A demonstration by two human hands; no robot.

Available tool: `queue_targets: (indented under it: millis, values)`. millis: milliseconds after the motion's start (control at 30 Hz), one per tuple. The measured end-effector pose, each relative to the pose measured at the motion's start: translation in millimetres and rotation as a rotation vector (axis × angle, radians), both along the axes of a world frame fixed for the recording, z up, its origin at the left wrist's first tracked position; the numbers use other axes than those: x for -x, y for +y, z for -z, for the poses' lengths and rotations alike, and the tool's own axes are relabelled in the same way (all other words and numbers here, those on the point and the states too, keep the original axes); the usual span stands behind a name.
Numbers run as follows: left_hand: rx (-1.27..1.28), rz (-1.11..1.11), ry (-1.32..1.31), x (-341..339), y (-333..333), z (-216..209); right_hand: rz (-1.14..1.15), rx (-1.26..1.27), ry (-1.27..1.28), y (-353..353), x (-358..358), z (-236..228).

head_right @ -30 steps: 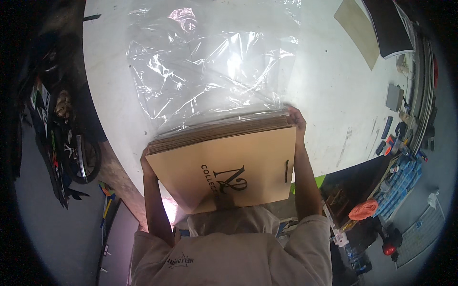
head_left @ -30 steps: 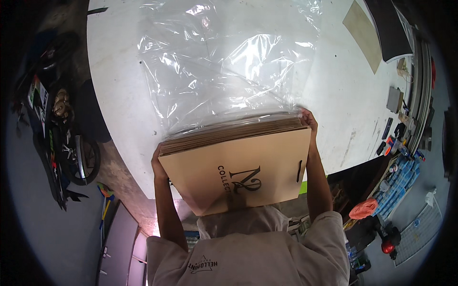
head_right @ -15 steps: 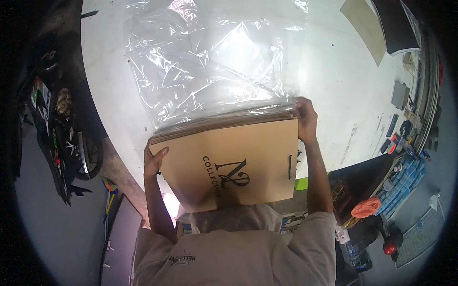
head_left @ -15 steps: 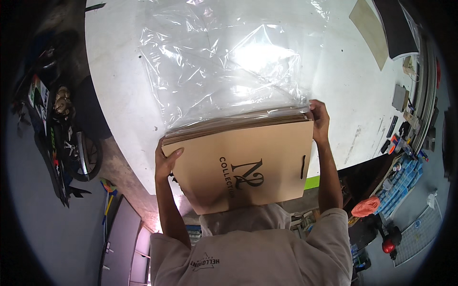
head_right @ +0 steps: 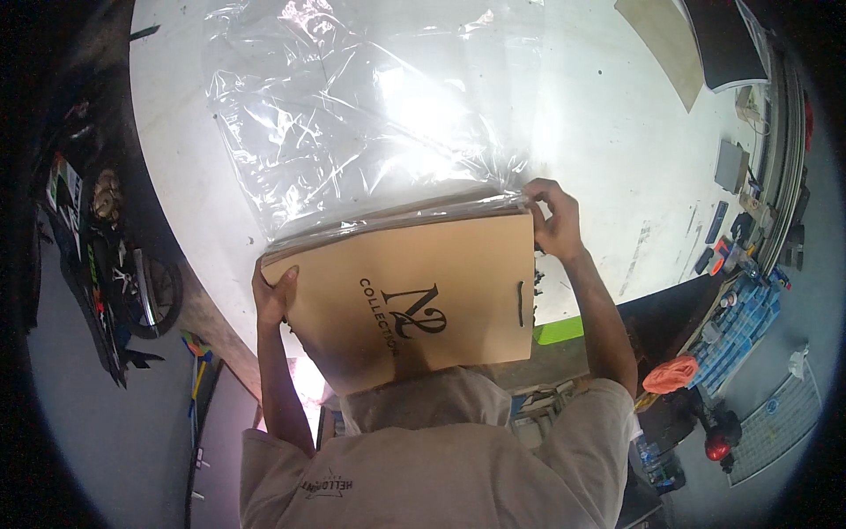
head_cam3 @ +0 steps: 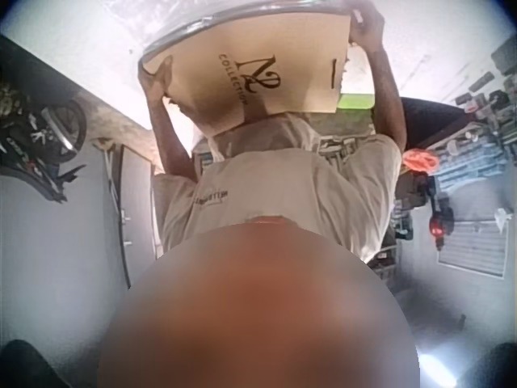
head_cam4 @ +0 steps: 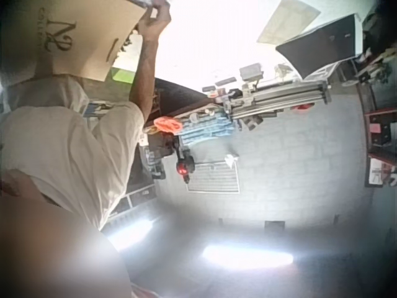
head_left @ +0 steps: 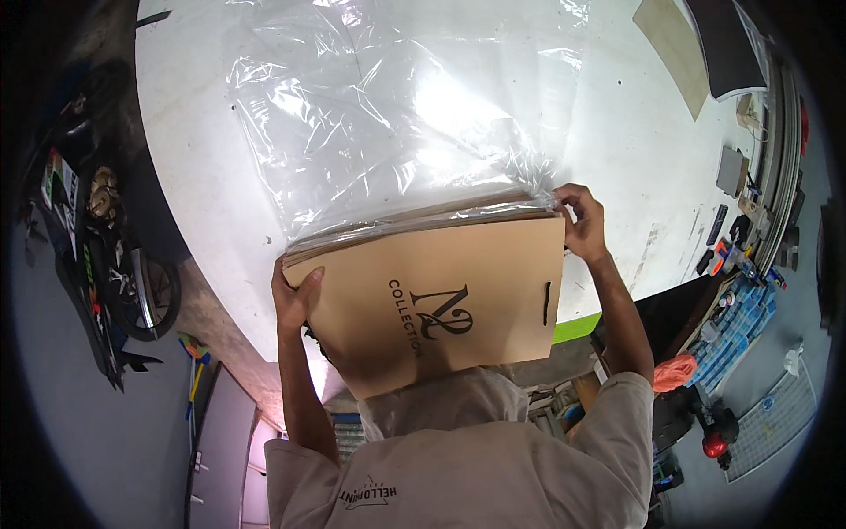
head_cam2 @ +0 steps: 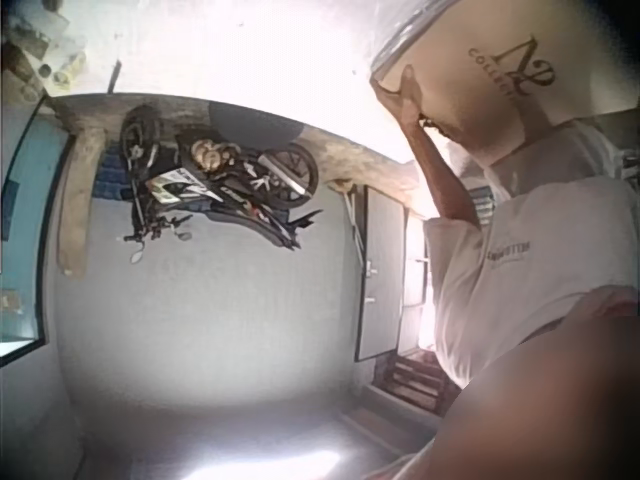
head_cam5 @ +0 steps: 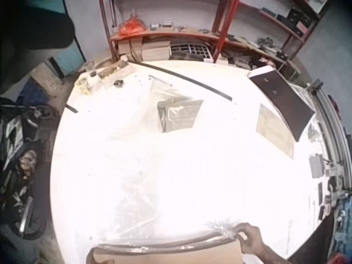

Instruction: The person stacks flat cardboard pieces on a white table, aligns them, and then wraps the stack in a clear plastic bag. The person adjusts the plastic and smooths it over the stack.

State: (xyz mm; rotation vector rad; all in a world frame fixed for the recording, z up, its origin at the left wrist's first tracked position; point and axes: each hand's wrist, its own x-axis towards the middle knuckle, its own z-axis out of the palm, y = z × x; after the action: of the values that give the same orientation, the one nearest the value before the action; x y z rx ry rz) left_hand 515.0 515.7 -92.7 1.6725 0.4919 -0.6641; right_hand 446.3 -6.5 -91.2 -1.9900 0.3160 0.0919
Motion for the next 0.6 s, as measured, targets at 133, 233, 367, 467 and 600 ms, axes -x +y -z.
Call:
queue_targets:
  millis: [133, 233, 367, 467, 600]
  values:
    - [0.002, -0.035, -0.007, 2, -6, -5, -0.016, -0.378, 0.237, -17, -15, -2]
    - [0.048, -0.088, -0.003, 8, 3, 8, -0.008, -0.672, 0.586, -41, -22, 0]
    - [-0.046, -0.038, 0.014, -7, -4, 0, -0.147, -0.78, 0.648, -36, -55, -25]
    - [-0.016, -0.082, 0.047, -5, -3, 1, -0.227, -0.638, 0.668, -31, -63, -31]
    - [-0.016, -0.087, 0.011, 1, 7, 14, -0.41, -0.397, 0.58, -37, -52, -33]
